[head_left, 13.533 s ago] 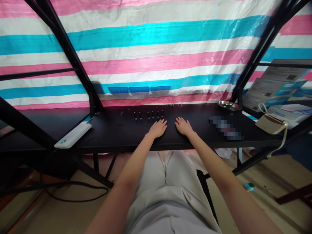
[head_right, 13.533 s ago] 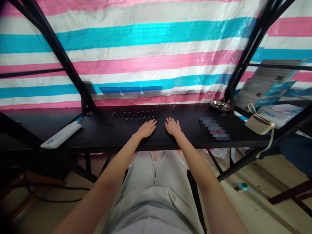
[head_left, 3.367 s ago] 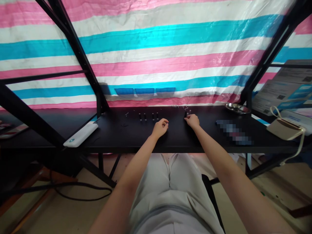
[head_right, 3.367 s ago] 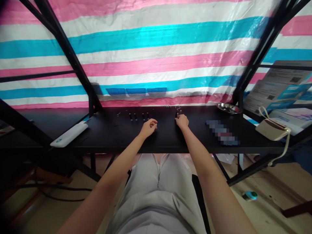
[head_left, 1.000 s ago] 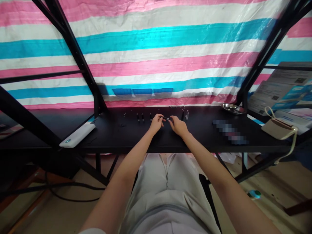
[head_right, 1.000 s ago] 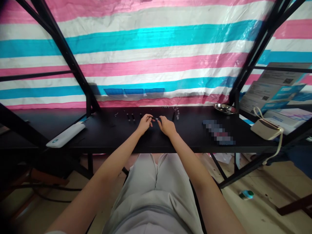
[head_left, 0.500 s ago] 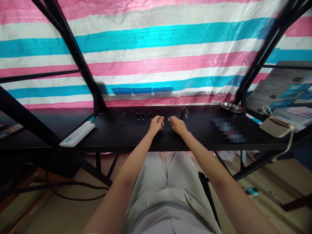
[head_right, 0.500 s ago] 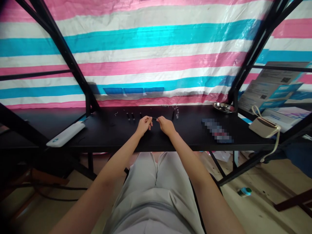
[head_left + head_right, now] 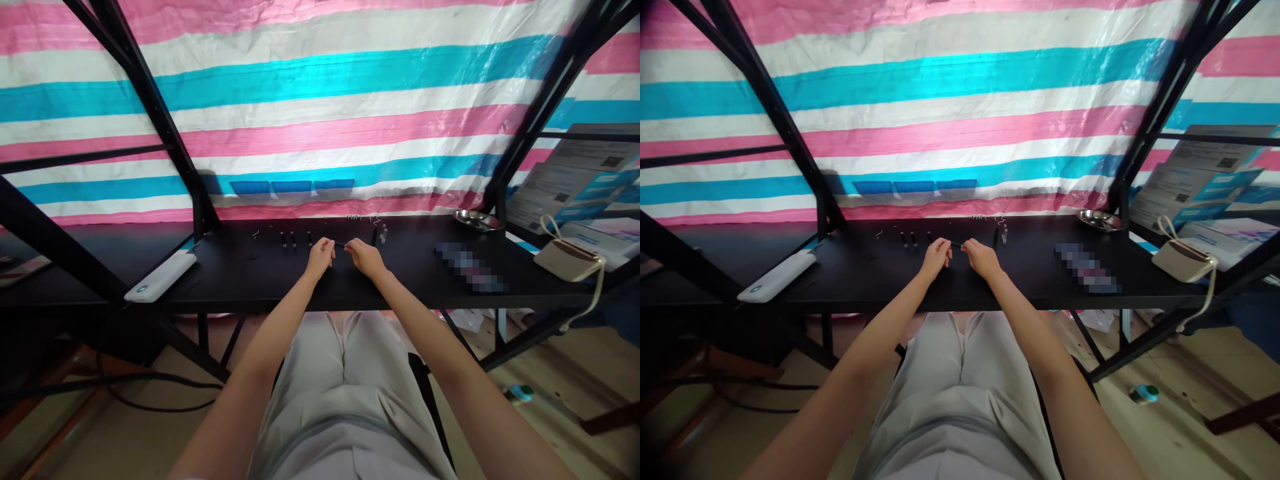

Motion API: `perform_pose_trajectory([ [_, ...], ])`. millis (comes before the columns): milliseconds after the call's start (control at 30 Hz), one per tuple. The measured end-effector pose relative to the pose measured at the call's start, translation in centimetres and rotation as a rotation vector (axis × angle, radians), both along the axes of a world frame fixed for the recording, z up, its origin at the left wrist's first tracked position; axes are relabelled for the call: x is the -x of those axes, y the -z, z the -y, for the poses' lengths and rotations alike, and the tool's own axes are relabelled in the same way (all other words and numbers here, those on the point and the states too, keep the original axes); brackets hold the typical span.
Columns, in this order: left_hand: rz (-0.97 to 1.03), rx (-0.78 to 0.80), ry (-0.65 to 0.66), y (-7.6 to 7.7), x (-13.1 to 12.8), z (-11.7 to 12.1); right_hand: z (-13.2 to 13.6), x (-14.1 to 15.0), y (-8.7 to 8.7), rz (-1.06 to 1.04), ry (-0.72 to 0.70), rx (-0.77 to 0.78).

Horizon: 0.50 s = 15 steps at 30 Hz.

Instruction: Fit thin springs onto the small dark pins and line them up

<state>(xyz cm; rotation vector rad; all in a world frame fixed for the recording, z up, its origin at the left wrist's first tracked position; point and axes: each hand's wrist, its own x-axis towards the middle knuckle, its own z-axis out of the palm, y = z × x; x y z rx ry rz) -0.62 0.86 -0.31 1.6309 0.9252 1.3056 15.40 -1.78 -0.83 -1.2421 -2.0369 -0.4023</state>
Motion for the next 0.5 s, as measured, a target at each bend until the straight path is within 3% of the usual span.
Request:
perform_pose_trajectory([
  [500, 0.165, 0.23, -0.048, -0.26, -0.21, -0.05, 0.3, 0.8, -0.28, 0.09, 0.046, 0.025],
])
